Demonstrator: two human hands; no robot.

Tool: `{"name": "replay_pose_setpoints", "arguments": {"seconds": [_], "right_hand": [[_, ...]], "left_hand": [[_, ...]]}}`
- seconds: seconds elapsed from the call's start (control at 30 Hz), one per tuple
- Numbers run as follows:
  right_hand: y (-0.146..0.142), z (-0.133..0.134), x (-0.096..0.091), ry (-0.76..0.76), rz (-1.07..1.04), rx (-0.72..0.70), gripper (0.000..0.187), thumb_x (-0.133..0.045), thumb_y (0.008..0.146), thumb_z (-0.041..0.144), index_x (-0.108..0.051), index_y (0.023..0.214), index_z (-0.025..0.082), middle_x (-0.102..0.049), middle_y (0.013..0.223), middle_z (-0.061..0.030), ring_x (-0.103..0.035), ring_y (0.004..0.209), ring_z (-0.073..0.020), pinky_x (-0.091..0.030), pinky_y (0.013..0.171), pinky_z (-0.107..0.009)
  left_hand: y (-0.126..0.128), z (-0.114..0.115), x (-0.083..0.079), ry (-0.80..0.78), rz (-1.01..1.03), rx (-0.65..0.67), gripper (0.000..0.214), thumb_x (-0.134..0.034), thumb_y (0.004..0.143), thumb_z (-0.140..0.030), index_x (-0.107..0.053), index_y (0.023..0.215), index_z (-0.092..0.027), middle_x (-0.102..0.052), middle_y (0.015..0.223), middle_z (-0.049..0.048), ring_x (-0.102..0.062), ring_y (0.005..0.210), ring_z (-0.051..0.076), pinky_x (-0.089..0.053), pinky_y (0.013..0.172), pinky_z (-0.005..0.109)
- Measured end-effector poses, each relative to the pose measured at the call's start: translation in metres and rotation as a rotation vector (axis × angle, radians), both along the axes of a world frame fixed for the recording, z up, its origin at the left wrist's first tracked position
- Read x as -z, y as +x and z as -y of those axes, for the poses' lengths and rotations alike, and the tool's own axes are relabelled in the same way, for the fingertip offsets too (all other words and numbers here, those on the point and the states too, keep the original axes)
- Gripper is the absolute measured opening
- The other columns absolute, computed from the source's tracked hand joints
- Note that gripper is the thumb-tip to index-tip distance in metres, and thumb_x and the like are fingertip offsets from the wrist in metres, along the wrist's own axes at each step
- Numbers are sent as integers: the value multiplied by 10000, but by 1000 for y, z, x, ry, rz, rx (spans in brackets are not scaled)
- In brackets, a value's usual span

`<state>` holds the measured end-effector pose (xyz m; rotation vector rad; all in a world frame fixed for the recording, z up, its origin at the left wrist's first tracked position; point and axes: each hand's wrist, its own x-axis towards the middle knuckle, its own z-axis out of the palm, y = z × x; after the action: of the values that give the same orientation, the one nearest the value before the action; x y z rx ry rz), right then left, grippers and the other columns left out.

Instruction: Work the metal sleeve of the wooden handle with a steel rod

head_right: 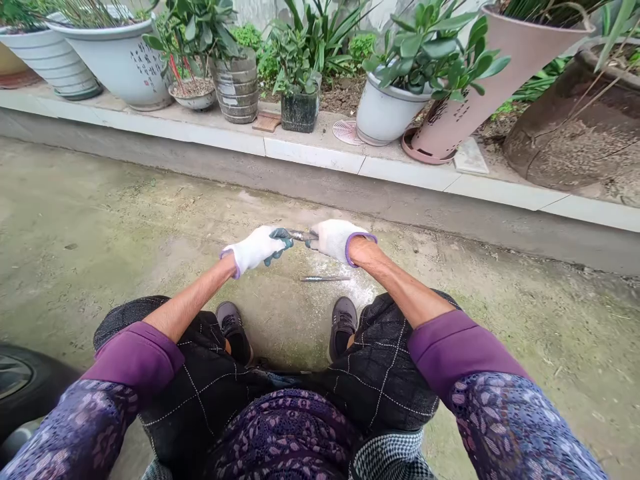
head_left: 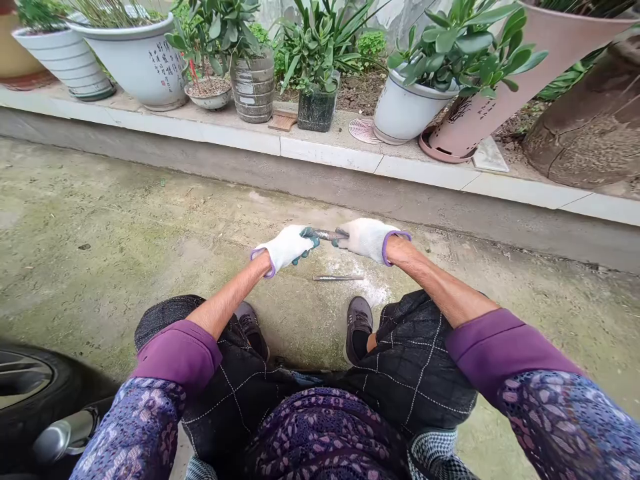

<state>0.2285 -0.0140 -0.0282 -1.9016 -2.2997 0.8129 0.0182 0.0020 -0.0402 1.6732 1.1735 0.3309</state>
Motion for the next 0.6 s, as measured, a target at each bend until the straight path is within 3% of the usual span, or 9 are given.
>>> {"name": "replay_pose_setpoints", "arguments": {"seconds": [0.13,0.27,0.37,0.5,0.6], "right_hand": [[2,-6,-16,110,260,-9,347,-527,863,472,-701,1012,212,-721,917,-132,-663,804,-272,-439,690,-351],[-5,-2,-29,199,282,44,387,-473,892,480,-681,1069,206,-718,913,-117,-647,777,-247,-433,666,-334],[-11,3,-36,183,49,125,321,-519,876,463,-672,965,196,-656,758,-49,-579,647,-175,-421,588,-291],[-17,14,-45,-53,-401,262,331,-607,838,511,-615,871,181,-465,590,40,-390,436,-81,-337,376,-229],[-15,22,-48,-206,-632,266,366,-685,792,511,-611,902,170,-435,569,60,-358,398,-61,-312,312,-207]], "left_hand": [[2,2,-7,-115,186,-65,121,-606,809,-270,-629,848,-158,-484,561,-35,-432,454,84,-378,368,174],[0,6,-11,-197,373,-57,182,-567,793,-190,-654,945,-141,-457,535,-57,-401,437,73,-407,380,172],[-3,7,-13,-230,468,-45,212,-569,784,-178,-658,973,-138,-467,549,-60,-401,440,68,-424,392,173],[-6,6,-15,-226,458,-71,195,-589,791,-187,-659,966,-137,-462,539,-60,-412,449,67,-427,406,170],[-4,4,-17,-172,414,-54,115,-594,792,-209,-645,863,-134,-475,546,-44,-427,464,69,-429,412,172]]}}
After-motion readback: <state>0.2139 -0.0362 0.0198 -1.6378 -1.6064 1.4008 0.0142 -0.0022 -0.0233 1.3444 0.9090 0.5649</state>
